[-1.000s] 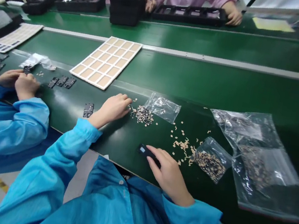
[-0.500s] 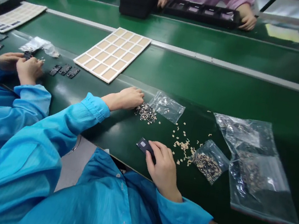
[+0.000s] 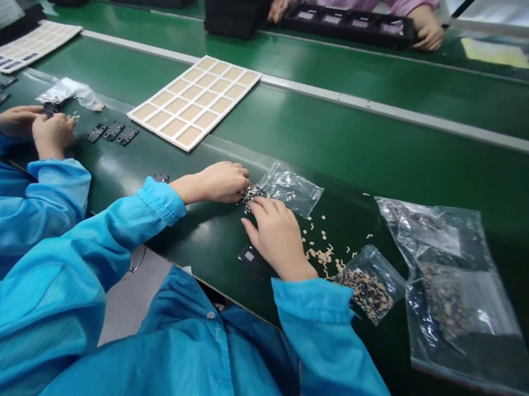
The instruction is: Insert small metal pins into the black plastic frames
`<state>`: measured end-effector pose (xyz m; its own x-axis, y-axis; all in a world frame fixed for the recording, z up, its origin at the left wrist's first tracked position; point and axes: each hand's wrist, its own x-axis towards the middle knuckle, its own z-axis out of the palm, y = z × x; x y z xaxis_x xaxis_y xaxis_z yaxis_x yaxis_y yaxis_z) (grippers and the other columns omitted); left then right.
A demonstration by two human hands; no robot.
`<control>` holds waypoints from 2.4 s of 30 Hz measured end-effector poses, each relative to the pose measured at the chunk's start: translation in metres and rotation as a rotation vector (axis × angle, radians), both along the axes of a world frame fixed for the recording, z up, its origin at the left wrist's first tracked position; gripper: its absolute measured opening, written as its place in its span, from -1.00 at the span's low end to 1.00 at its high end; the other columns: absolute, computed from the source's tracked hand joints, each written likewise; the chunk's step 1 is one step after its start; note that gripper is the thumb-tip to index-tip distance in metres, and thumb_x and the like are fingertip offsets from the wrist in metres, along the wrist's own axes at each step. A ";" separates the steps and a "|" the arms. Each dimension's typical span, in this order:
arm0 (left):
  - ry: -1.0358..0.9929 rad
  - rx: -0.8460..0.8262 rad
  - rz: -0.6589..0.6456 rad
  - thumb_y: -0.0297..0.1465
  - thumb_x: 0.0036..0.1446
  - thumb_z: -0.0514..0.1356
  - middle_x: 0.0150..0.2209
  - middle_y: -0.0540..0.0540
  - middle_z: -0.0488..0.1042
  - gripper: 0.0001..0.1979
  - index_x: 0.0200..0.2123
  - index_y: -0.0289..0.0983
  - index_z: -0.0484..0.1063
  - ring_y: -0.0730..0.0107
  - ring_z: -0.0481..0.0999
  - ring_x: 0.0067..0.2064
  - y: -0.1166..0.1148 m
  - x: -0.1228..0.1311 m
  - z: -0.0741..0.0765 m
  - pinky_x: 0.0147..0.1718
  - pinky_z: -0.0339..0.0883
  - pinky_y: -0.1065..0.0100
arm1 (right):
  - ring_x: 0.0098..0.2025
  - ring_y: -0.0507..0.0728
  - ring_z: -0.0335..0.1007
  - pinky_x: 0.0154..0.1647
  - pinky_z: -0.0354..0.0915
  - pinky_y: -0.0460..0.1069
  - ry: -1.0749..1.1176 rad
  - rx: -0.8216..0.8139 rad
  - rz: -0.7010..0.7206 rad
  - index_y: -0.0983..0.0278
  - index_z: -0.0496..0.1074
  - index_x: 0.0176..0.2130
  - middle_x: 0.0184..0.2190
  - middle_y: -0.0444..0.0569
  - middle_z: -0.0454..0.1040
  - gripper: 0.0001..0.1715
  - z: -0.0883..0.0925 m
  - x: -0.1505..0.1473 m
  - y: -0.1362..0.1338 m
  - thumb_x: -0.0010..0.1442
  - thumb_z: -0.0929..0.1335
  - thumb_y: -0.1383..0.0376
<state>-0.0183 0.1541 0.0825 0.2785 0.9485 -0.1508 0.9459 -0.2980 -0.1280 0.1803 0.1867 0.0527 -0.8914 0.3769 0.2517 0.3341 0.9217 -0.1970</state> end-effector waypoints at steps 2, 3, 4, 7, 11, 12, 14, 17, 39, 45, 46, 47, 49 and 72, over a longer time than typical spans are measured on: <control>0.016 0.005 -0.004 -0.44 0.17 0.13 -0.24 -0.21 0.54 -0.82 -0.27 -0.34 0.54 0.21 0.51 -0.22 0.000 0.003 -0.002 -0.33 0.25 0.30 | 0.04 0.36 0.35 -0.04 0.35 0.22 -0.013 -0.003 -0.014 0.40 0.45 0.03 0.10 0.19 0.45 -0.62 -0.009 -0.014 0.007 0.27 0.30 0.27; 0.019 0.006 -0.007 -0.45 0.19 0.12 -0.24 -0.20 0.54 -0.81 -0.28 -0.34 0.54 0.22 0.51 -0.21 0.000 0.004 -0.003 -0.33 0.24 0.30 | 0.05 0.37 0.34 -0.04 0.34 0.22 -0.012 -0.005 -0.018 0.42 0.44 0.05 0.12 0.21 0.43 -0.60 -0.013 -0.017 0.008 0.27 0.31 0.28; 0.021 0.007 -0.009 -0.44 0.21 0.10 -0.24 -0.20 0.54 -0.80 -0.29 -0.34 0.54 0.22 0.51 -0.21 -0.001 0.005 -0.003 -0.33 0.23 0.29 | 0.05 0.38 0.33 -0.04 0.33 0.23 -0.013 -0.007 -0.020 0.44 0.43 0.06 0.13 0.22 0.42 -0.58 -0.016 -0.019 0.008 0.26 0.31 0.28; 0.025 0.008 -0.019 -0.44 0.26 0.06 -0.26 -0.23 0.54 -0.76 -0.31 -0.36 0.53 0.21 0.50 -0.21 -0.003 0.009 -0.004 -0.32 0.22 0.28 | 0.07 0.37 0.32 -0.02 0.32 0.21 -0.019 -0.015 -0.024 0.45 0.41 0.09 0.15 0.21 0.40 -0.56 -0.019 -0.018 0.006 0.27 0.30 0.29; 0.057 0.062 -0.044 -0.47 0.24 0.07 -0.30 -0.23 0.53 -0.78 -0.32 -0.36 0.51 0.20 0.49 -0.23 -0.006 0.011 -0.002 -0.35 0.19 0.27 | 0.09 0.35 0.30 0.01 0.28 0.19 -0.023 -0.025 -0.043 0.46 0.40 0.09 0.16 0.19 0.40 -0.55 -0.018 -0.015 0.004 0.28 0.30 0.28; 0.073 0.091 -0.054 -0.46 0.23 0.08 -0.31 -0.22 0.52 -0.80 -0.32 -0.36 0.51 0.20 0.49 -0.25 -0.008 0.010 -0.001 -0.36 0.18 0.27 | 0.08 0.35 0.30 0.01 0.28 0.19 -0.022 -0.027 -0.049 0.45 0.41 0.09 0.16 0.19 0.40 -0.56 -0.018 -0.015 0.004 0.27 0.30 0.28; 0.099 0.157 -0.066 -0.45 0.22 0.09 -0.33 -0.20 0.52 -0.82 -0.33 -0.35 0.49 0.21 0.48 -0.28 -0.010 0.009 0.001 -0.38 0.18 0.27 | 0.08 0.34 0.30 0.00 0.27 0.18 -0.021 -0.034 -0.060 0.42 0.42 0.08 0.16 0.17 0.40 -0.57 -0.018 -0.015 0.004 0.27 0.30 0.28; 0.105 0.230 -0.054 -0.45 0.21 0.08 -0.36 -0.18 0.51 -0.82 -0.35 -0.34 0.48 0.25 0.47 -0.32 -0.015 0.005 0.005 -0.39 0.18 0.28 | 0.07 0.33 0.31 -0.01 0.27 0.17 -0.016 -0.046 -0.076 0.40 0.43 0.07 0.16 0.17 0.40 -0.59 -0.019 -0.016 0.005 0.27 0.31 0.28; -0.289 0.698 -0.294 -0.51 0.23 0.14 -0.39 -0.11 0.57 -0.93 -0.22 -0.36 0.42 0.43 0.45 -0.43 -0.109 0.048 0.039 -0.46 0.25 0.38 | -0.16 0.12 0.56 -0.14 0.48 0.01 0.396 -0.618 0.124 0.31 0.50 -0.10 -0.18 0.01 0.60 -0.74 0.047 0.039 -0.014 0.29 0.32 0.23; -0.399 0.620 -0.340 -0.51 0.21 0.17 -0.41 -0.11 0.57 -0.93 -0.22 -0.38 0.41 0.42 0.48 -0.43 -0.116 0.069 0.046 -0.46 0.30 0.38 | -0.33 0.12 0.56 -0.31 0.46 0.01 0.493 -0.218 0.164 0.37 0.50 -0.25 -0.34 0.04 0.62 -0.89 0.052 0.056 -0.051 0.24 0.35 0.40; -0.445 0.601 -0.321 -0.49 0.23 0.16 -0.42 -0.09 0.57 -0.95 -0.23 -0.36 0.40 0.43 0.48 -0.45 -0.115 0.072 0.045 -0.47 0.31 0.39 | -0.36 0.10 0.55 -0.33 0.46 0.00 0.512 -0.196 0.157 0.36 0.50 -0.27 -0.36 0.02 0.62 -0.89 0.050 0.057 -0.054 0.24 0.34 0.42; -0.503 0.581 -0.301 -0.47 0.24 0.15 -0.43 -0.08 0.56 -0.95 -0.25 -0.34 0.39 0.44 0.48 -0.45 -0.114 0.074 0.045 -0.47 0.31 0.39 | -0.37 0.09 0.55 -0.34 0.45 -0.01 0.527 -0.186 0.154 0.34 0.50 -0.29 -0.38 0.01 0.62 -0.88 0.049 0.058 -0.055 0.24 0.34 0.43; -0.634 0.545 -0.262 -0.47 0.25 0.15 -0.43 -0.07 0.56 -0.96 -0.27 -0.32 0.38 0.47 0.49 -0.45 -0.114 0.078 0.043 -0.46 0.34 0.42 | -0.39 0.07 0.54 -0.36 0.43 -0.02 0.546 -0.180 0.150 0.33 0.49 -0.30 -0.41 -0.01 0.61 -0.88 0.049 0.060 -0.057 0.24 0.34 0.44; -0.289 0.639 -0.517 -0.52 0.23 0.13 -0.31 -0.13 0.63 -0.86 -0.30 -0.31 0.50 0.35 0.63 -0.26 -0.123 0.080 0.057 -0.30 0.56 0.36 | -0.43 -0.03 0.49 -0.37 0.40 -0.17 0.454 -0.924 0.215 0.28 0.50 -0.38 -0.45 -0.13 0.58 -0.84 0.056 0.071 -0.053 0.20 0.34 0.44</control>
